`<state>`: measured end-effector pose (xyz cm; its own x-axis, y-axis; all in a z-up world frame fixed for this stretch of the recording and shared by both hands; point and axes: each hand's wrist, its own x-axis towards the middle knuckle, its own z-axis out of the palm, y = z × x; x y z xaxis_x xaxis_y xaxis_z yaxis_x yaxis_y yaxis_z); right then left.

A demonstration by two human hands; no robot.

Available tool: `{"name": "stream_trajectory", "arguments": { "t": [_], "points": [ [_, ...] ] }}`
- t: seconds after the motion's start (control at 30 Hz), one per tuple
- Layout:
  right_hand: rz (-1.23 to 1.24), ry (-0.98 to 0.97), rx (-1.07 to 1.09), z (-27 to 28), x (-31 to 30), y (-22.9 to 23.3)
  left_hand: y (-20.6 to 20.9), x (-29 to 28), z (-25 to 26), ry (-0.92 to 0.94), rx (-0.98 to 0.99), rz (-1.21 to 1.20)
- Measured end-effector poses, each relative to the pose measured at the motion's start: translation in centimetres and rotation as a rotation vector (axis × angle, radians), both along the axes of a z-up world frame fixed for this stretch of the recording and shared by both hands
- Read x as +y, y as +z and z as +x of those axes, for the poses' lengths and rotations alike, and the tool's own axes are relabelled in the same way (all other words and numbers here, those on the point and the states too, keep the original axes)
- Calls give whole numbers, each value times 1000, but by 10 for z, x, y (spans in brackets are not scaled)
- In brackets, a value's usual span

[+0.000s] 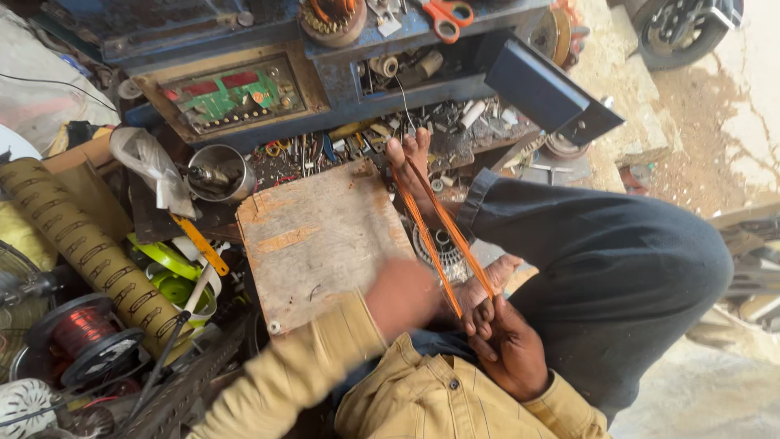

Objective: The person winds a length of copper wire around a wooden jig held between their feet. They repeatedly wrap the wire by hand, forming a coil, and finally gather the wound wire into a loop.

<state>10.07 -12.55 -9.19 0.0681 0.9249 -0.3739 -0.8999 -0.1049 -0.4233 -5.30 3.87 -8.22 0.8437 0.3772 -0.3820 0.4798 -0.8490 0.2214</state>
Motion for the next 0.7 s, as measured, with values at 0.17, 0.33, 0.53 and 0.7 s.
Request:
{"name": "stream_trajectory", "arguments": {
  "t": [0.17,0.33,0.53,0.7],
  "points": [
    [-162,-10,-102,-9,-3,9,94,-65,23,-421,-559,117],
    [-7,62,-127,-6,-1,-1,44,104,94,-192,-589,581],
    [-66,72,-108,-1,-4,-2,-72,263,55,661,-489,174],
    [-91,41,-57,-1,-5,6,-88,230,21,568,-426,274]
  ]
}}
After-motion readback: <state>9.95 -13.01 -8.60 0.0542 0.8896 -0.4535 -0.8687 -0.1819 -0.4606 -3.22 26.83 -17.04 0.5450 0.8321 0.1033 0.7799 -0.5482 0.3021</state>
